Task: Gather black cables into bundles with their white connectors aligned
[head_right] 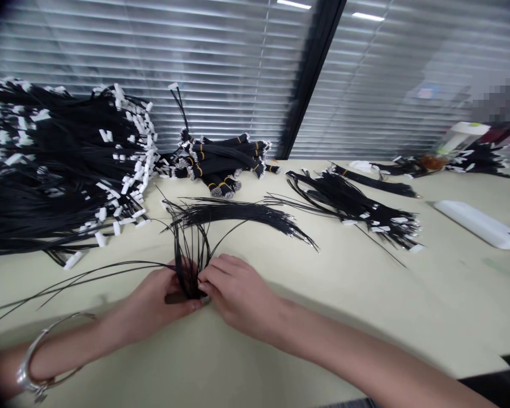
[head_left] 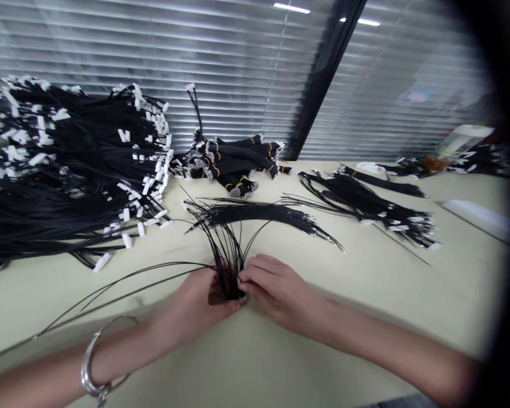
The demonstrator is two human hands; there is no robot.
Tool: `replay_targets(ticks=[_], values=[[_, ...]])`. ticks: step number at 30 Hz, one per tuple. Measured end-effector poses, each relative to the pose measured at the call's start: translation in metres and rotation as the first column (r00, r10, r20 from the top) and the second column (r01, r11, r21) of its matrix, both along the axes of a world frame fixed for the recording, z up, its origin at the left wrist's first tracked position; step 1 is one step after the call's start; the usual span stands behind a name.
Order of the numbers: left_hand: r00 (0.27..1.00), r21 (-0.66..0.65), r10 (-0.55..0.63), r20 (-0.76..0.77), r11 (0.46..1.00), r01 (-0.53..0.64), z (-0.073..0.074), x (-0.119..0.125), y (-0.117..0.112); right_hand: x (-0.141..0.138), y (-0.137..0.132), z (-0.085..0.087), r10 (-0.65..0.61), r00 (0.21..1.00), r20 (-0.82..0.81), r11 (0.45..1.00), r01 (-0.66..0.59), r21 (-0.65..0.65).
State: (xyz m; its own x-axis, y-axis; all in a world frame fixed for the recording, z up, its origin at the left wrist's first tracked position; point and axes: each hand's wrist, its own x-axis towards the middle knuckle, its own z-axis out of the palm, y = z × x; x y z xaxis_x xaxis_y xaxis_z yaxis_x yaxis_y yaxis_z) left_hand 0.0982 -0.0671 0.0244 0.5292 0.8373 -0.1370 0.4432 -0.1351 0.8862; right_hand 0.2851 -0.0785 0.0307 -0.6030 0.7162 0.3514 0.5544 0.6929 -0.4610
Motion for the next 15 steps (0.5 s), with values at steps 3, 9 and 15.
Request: replay_targets(ticks=[3, 9, 15], values=[[1.0, 0.005, 0.003, -0.001, 1.0, -0.003, -0.001, 0.001, 0.0, -0.001, 0.0, -0.001, 0.012, 0.999, 0.032, 1.0, -0.013, 0.012], [0.999, -0.011, 0.017, -0.049, 1.0, -0.017, 0.001, 0.002, -0.001, -0.003, -0.001, -0.008, -0.019, 1.0, 0.001, 0.997, 0.019, 0.07], [1.0, 0.002, -0.012, -0.014, 1.0, 0.012, -0.003, -0.001, 0.0, -0.005, -0.002, -0.012, -0.069, 0.991, -0.114, 0.998, 0.067, -0.021]])
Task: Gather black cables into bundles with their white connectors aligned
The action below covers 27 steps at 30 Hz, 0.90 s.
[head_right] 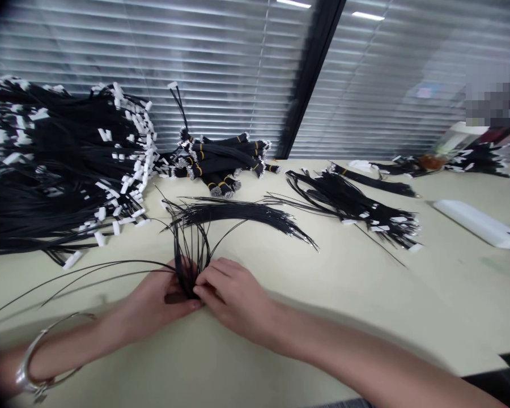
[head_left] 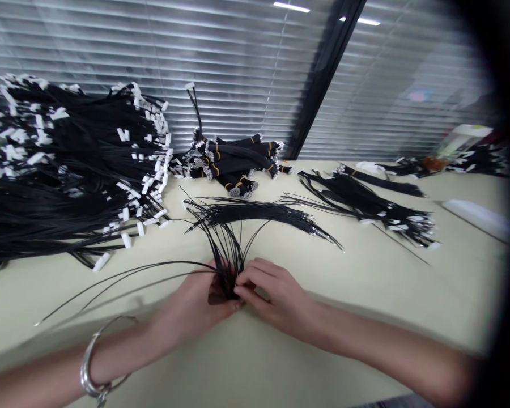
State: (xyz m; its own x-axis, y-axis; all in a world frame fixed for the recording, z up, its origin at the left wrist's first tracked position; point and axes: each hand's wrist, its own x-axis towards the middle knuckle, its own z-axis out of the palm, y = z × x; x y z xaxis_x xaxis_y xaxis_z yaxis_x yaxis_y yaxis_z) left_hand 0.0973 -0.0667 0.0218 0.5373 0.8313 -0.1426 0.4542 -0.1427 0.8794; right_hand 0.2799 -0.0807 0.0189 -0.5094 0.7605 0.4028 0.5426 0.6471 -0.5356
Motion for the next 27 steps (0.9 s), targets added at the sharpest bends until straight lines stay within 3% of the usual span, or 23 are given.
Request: replay_targets(ticks=[5, 11, 17, 21, 23, 25, 27], values=[[0.999, -0.043, -0.015, 0.036, 0.999, 0.017, 0.001, 0.0, 0.0, 0.0, -0.001, 0.003, 0.002, 0.999, -0.039, 0.994, -0.006, -0.107], [0.998, -0.062, 0.009, 0.055, 0.998, -0.005, 0.004, 0.001, -0.002, 0.0, -0.001, 0.004, 0.016, 0.997, -0.073, 0.989, -0.026, -0.148], [1.0, -0.051, 0.004, 0.006, 0.999, -0.003, 0.003, 0.001, -0.001, -0.004, 0.003, 0.003, -0.146, 0.989, -0.036, 0.958, 0.132, -0.255], [0.999, -0.115, 0.046, 0.02, 0.992, -0.044, 0.004, 0.002, -0.002, 0.003, 0.018, 0.008, -0.207, 0.975, 0.076, 0.97, 0.215, -0.114], [0.996, -0.163, 0.064, 0.053, 0.985, -0.055, 0.006, 0.004, -0.003, 0.017, 0.03, 0.012, -0.236, 0.935, 0.264, 0.969, 0.246, -0.004], [0.992, -0.21, 0.077, 0.103, 0.976, -0.054, 0.008, 0.005, -0.004, 0.039, 0.043, 0.017, -0.349, 0.812, 0.467, 0.936, 0.324, 0.136], [0.985, -0.237, 0.088, 0.145, 0.97, -0.052, 0.009, 0.006, -0.004, 0.065, 0.056, 0.02, -0.485, 0.685, 0.544, 0.872, 0.425, 0.243]])
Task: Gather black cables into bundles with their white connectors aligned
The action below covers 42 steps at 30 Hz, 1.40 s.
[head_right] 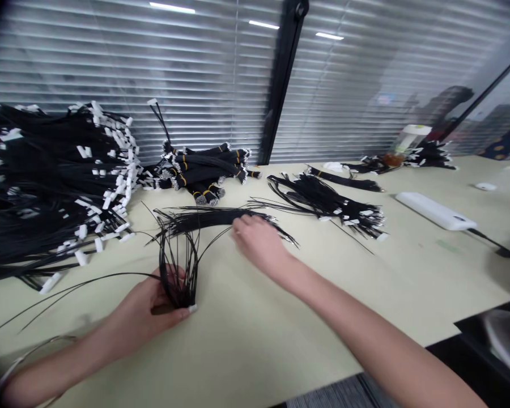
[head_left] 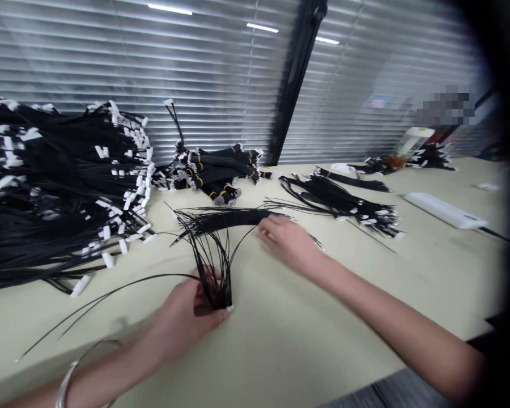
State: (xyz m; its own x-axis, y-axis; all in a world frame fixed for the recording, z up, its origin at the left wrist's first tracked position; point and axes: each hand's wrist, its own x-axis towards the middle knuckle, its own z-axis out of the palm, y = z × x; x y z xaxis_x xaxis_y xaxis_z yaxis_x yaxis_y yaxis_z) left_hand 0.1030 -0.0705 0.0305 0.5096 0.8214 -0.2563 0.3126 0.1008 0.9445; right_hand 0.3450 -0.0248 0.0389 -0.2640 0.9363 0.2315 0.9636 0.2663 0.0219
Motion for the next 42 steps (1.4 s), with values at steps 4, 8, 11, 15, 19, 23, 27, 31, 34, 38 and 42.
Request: replay_targets(ticks=[4, 8, 11, 15, 19, 23, 27, 31, 34, 38, 42], values=[[1.0, -0.002, -0.005, 0.013, 1.0, 0.005, -0.001, 0.0, 0.001, 0.039, 0.016, -0.002, -0.17, 0.977, 0.13, 0.985, 0.171, 0.007], [1.0, -0.001, 0.006, 0.005, 1.0, -0.006, -0.002, 0.0, 0.002, 0.043, 0.018, -0.004, -0.195, 0.957, 0.215, 0.98, 0.201, -0.004], [1.0, -0.002, 0.01, -0.003, 1.0, -0.01, -0.001, 0.0, 0.001, 0.039, 0.016, 0.001, -0.207, 0.945, 0.253, 0.977, 0.212, 0.011], [1.0, 0.006, 0.003, -0.003, 1.0, -0.003, -0.001, 0.0, 0.002, 0.039, 0.015, 0.005, -0.214, 0.935, 0.283, 0.976, 0.219, 0.014], [1.0, 0.009, 0.0, -0.007, 1.0, 0.0, -0.001, -0.001, 0.001, 0.043, 0.018, 0.001, -0.184, 0.939, 0.292, 0.979, 0.2, -0.028], [1.0, 0.016, 0.015, 0.004, 1.0, -0.015, -0.003, -0.001, 0.001, 0.042, 0.02, -0.002, -0.187, 0.933, 0.308, 0.978, 0.206, -0.031], [1.0, 0.011, 0.018, 0.014, 1.0, -0.018, -0.004, 0.0, 0.001, 0.038, 0.018, 0.0, -0.204, 0.928, 0.312, 0.977, 0.215, -0.001], [1.0, 0.013, 0.015, 0.009, 1.0, -0.015, -0.003, 0.0, 0.001, 0.039, 0.016, 0.005, -0.213, 0.928, 0.304, 0.976, 0.218, 0.018], [1.0, 0.009, 0.016, 0.006, 1.0, -0.016, -0.003, -0.001, 0.001, 0.042, 0.016, 0.005, -0.208, 0.934, 0.29, 0.976, 0.217, -0.001], [1.0, -0.003, 0.014, 0.019, 1.0, -0.014, -0.005, -0.001, 0.001, 0.046, 0.018, 0.004, -0.187, 0.945, 0.268, 0.977, 0.208, -0.052], [1.0, -0.004, 0.007, 0.018, 1.0, -0.007, -0.005, -0.001, 0.001, 0.046, 0.018, 0.003, -0.187, 0.946, 0.265, 0.976, 0.211, -0.062]])
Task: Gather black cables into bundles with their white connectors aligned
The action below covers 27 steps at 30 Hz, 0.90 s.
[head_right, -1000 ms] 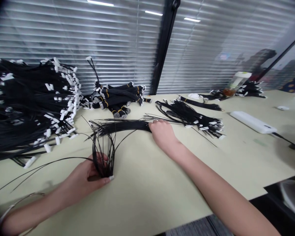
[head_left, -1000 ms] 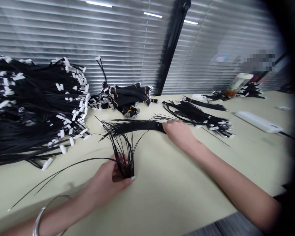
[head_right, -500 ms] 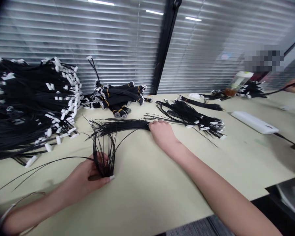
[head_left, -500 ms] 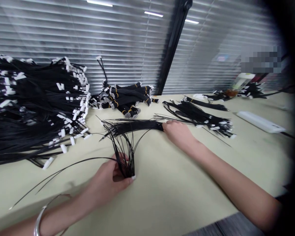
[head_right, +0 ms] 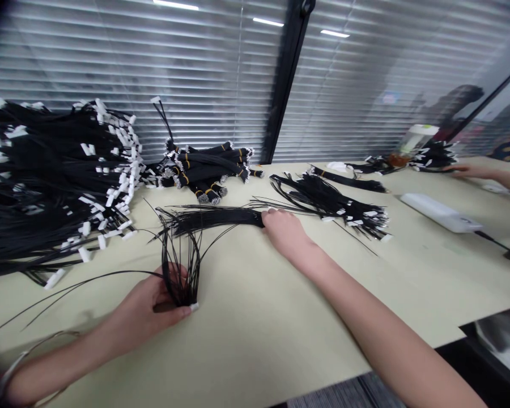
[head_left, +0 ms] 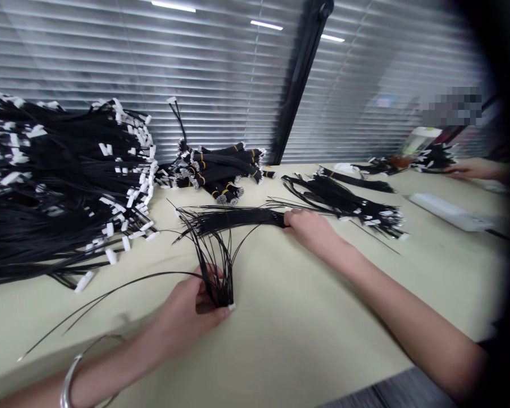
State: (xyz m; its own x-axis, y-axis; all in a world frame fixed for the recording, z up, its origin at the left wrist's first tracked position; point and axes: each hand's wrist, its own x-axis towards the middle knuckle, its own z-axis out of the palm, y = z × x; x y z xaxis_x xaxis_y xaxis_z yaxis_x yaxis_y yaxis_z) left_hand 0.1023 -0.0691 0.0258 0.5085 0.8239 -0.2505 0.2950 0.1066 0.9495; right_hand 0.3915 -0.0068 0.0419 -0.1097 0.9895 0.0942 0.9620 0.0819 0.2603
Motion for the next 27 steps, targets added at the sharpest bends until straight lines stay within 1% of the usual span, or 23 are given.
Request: replay_targets(ticks=[7, 13, 17, 19, 21, 22, 23, 24, 25, 26, 27], values=[[1.0, 0.002, -0.005, -0.003, 1.0, 0.005, 0.002, 0.0, 0.0, -0.001, 0.0, -0.003, -0.013, 1.0, 0.011, 1.0, 0.013, 0.021], [1.0, -0.002, 0.006, -0.006, 1.0, -0.006, -0.001, -0.001, -0.001, -0.007, -0.004, 0.006, -0.031, 0.999, -0.044, 0.998, 0.034, 0.055], [1.0, -0.002, 0.005, -0.012, 1.0, -0.005, -0.001, -0.001, -0.001, -0.01, -0.01, 0.016, -0.028, 0.985, -0.172, 0.997, 0.039, 0.061], [1.0, -0.003, -0.011, 0.005, 1.0, 0.011, -0.001, -0.001, -0.001, -0.01, -0.011, 0.02, 0.006, 0.962, -0.273, 1.0, -0.001, 0.018], [0.999, -0.001, -0.024, 0.03, 1.0, 0.024, -0.002, -0.002, 0.0, -0.01, -0.012, 0.024, 0.055, 0.924, -0.378, 0.994, -0.086, -0.066], [0.999, 0.0, -0.029, 0.04, 1.0, 0.029, -0.002, -0.002, 0.0, -0.012, -0.012, 0.025, 0.068, 0.874, -0.482, 0.979, -0.151, -0.137], [0.998, 0.0, -0.033, 0.044, 0.999, 0.033, -0.003, -0.002, 0.0, -0.014, -0.013, 0.025, 0.053, 0.784, -0.618, 0.947, -0.236, -0.218], [0.998, 0.002, -0.038, 0.042, 0.999, 0.038, -0.003, -0.002, 0.0, -0.019, -0.015, 0.025, -0.002, 0.649, -0.76, 0.893, -0.341, -0.294], [0.999, 0.006, -0.038, 0.036, 0.999, 0.037, -0.004, -0.002, 0.001, -0.025, -0.018, 0.025, -0.097, 0.48, -0.872, 0.818, -0.46, -0.344], [0.999, 0.01, -0.035, 0.028, 0.999, 0.035, -0.004, -0.002, 0.001, -0.033, -0.021, 0.023, -0.212, 0.305, -0.928, 0.739, -0.571, -0.357], [0.999, 0.014, -0.032, 0.019, 0.999, 0.032, -0.004, -0.002, 0.001, -0.042, -0.026, 0.02, -0.312, 0.16, -0.937, 0.679, -0.652, -0.337]])
